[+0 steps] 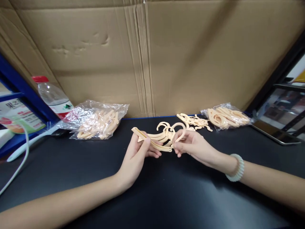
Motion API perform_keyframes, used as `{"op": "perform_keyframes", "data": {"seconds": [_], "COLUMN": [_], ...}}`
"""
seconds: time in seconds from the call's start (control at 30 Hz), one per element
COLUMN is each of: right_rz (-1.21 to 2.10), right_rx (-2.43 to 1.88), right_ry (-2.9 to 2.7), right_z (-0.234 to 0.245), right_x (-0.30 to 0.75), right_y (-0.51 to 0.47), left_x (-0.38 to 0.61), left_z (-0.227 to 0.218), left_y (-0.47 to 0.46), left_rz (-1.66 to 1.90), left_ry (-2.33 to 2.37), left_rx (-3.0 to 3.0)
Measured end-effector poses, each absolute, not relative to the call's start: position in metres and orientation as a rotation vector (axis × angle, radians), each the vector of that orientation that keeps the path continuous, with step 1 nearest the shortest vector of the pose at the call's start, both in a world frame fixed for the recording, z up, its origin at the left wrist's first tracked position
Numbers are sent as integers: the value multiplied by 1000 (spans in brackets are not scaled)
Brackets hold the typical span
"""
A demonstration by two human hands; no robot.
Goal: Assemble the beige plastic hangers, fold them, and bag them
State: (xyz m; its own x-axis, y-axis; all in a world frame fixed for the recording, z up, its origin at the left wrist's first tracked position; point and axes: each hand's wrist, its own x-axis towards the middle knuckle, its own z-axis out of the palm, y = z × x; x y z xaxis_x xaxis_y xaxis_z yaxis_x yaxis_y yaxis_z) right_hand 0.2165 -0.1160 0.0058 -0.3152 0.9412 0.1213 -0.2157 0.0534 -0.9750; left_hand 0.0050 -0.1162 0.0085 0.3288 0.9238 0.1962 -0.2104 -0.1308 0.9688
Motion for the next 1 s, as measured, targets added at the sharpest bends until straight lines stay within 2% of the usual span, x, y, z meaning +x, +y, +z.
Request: {"op": "perform_keyframes", "data": {"seconds": [0.53,1.0], "right_rz": [1758,1608], "right_rx": [-724,-718], "right_ry": [-1259,-1300], "right_z": [-1,-5], "right_x": [215,209], "right_y": [-122,-124], "left_x": [5,4], "left_z": [6,6], "left_y": [-124,-130], "left_rz": [1232,1184], "left_ry": [740,809], "left_rx": [1608,1692]}}
